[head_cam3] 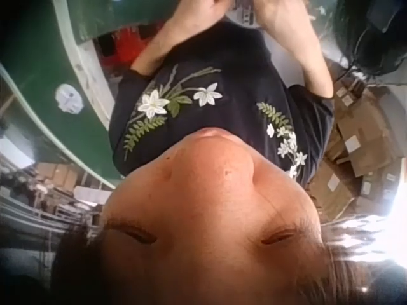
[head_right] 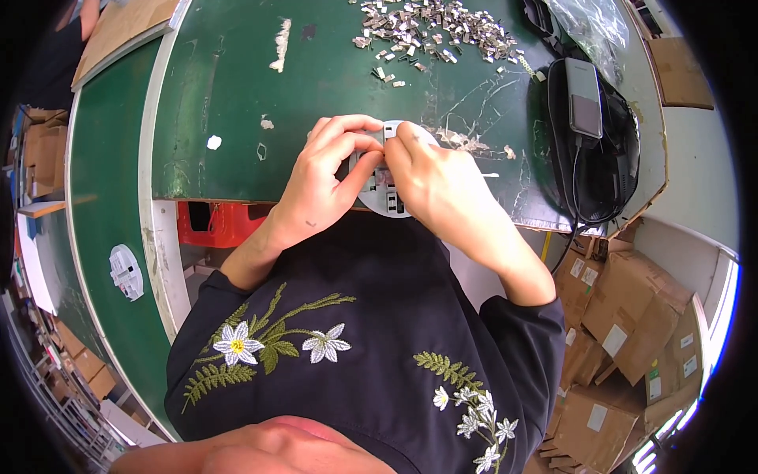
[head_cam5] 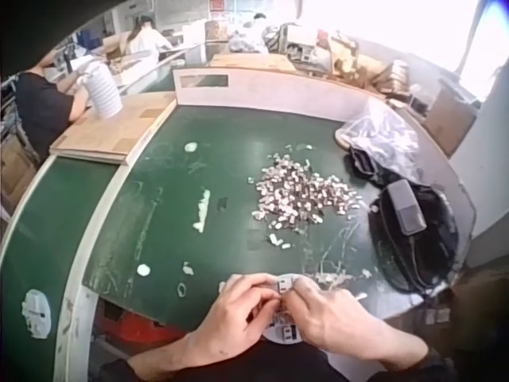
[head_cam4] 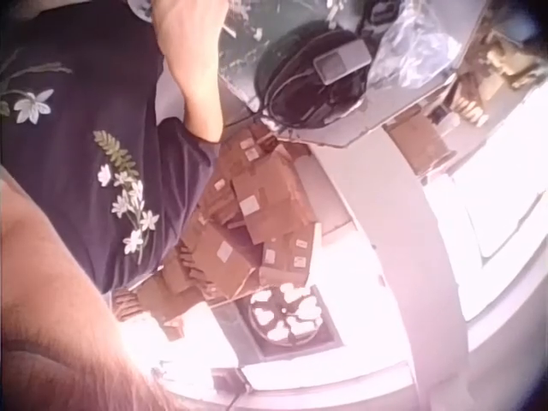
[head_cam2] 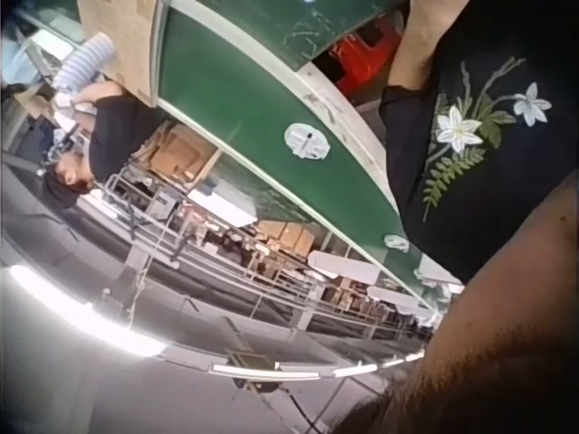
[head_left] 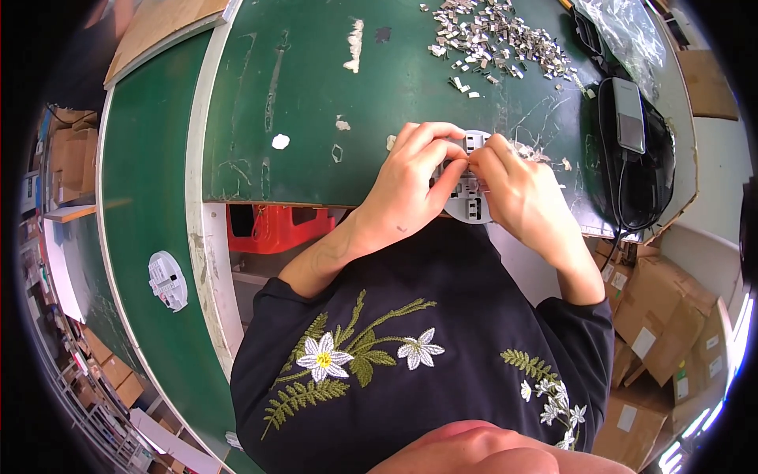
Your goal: The person assembles metal components onto a circular base plate at a workstation, using a screwdriver to secure them into an assembly unit.
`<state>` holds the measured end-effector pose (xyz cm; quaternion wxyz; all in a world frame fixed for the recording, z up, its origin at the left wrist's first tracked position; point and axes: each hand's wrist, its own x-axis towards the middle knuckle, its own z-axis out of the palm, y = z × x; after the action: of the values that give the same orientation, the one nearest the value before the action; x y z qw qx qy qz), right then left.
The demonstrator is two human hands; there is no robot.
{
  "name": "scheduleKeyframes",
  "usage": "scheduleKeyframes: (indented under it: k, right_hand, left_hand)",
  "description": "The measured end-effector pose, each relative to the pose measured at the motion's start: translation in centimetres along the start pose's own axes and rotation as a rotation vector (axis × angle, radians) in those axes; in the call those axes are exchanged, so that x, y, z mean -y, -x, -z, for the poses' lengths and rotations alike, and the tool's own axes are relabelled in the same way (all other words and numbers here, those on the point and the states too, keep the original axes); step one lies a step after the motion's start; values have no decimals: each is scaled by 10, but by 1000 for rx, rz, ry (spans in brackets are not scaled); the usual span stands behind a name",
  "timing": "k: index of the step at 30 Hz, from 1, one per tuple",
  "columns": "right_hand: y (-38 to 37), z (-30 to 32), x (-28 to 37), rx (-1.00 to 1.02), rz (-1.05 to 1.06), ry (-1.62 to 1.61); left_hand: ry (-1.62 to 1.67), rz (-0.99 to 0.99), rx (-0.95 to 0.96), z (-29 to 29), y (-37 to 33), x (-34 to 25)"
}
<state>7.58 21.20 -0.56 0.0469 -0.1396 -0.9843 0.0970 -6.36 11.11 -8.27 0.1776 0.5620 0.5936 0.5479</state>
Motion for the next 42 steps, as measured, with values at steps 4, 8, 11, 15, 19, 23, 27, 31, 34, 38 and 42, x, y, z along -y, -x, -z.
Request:
scheduleKeyframes:
  k: [4, 8, 11, 15, 19, 23, 27, 31, 34, 38, 42]
  right_hand:
    - [-2, -1, 3, 0, 17, 29]
    - [1, -6, -1, -2, -22, -71]
    - [3, -8, -4, -5, 12, -125]
    - [4, -9, -3, -20, 35, -130]
    - [5, -11, -1, -38, 32, -134]
    - [7, -12, -2, -50, 6, -185]
    - [8, -9, -5, -113, -94, -380]
    - [8, -1, -9, -58, -173, -482]
    - [9, 1, -12, -45, -213, -548]
    - [9, 1, -15, -54, -254, -637]
    - [11, 4, -17, -34, -315, -695]
  left_hand:
    - [14, -25, -20, -1, 0, 3]
    - [42, 13, -19, 0, 1, 3]
    - [50, 12, -26, 0, 1, 2]
    - [54, 18, -26, 1, 1, 1]
    - [59, 25, -18, 2, 1, 0]
    - [66, 29, -16, 3, 1, -3]
    - [37, 31, 24, 7, 0, -7]
    - [-32, -30, 12, 4, -4, -17]
    - [-74, -59, 6, 2, -4, -19]
    - [-122, -82, -7, -2, -3, -19]
    - [-181, -101, 14, -5, -5, -23]
